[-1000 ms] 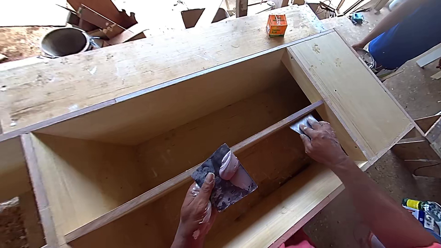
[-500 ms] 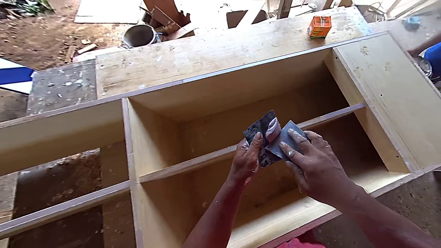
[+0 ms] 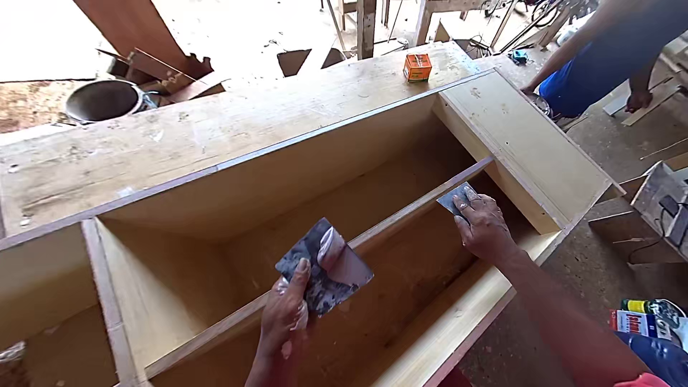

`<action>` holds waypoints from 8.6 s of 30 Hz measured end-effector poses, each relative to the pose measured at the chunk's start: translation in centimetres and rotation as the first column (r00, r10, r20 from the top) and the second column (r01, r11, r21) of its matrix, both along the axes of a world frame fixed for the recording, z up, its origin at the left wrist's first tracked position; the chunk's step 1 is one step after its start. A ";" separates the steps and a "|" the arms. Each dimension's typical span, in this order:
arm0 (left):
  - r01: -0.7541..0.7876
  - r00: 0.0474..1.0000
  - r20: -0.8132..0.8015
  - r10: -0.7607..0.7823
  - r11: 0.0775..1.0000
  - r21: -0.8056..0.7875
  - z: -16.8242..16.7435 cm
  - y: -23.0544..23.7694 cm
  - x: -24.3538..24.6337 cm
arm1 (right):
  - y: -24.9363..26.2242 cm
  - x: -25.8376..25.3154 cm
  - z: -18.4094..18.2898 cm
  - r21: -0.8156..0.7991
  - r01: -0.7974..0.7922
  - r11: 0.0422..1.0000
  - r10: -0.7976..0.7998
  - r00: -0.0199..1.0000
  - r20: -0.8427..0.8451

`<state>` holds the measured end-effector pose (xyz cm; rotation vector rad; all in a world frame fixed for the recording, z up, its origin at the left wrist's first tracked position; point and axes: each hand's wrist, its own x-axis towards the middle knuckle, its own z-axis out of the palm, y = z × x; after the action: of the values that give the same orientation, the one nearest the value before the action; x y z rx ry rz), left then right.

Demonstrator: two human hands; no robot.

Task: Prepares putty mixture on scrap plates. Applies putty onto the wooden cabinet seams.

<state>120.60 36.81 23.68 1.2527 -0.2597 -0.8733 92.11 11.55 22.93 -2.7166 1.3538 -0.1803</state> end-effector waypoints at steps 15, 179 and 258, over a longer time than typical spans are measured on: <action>-0.048 0.995 -0.085 0.046 0.999 -0.013 0.0 -0.2 -2.3 | -5.0 -0.4 0.0 -0.006 -0.001 1.000 0.000 0.999 -0.032; -0.017 0.993 -0.115 0.008 0.997 -0.072 1.0 18.3 8.0 | 12.7 9.3 -0.8 -0.053 0.008 0.999 -0.010 1.000 -0.028; -0.024 0.987 -0.161 0.007 0.994 -0.107 0.7 21.1 8.0 | 20.0 16.5 -3.6 -0.030 -0.012 0.999 0.013 1.000 0.002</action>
<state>128.60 57.88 24.42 1.0762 -0.1662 -0.9292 108.65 31.56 19.36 -2.7476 1.3439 -0.2043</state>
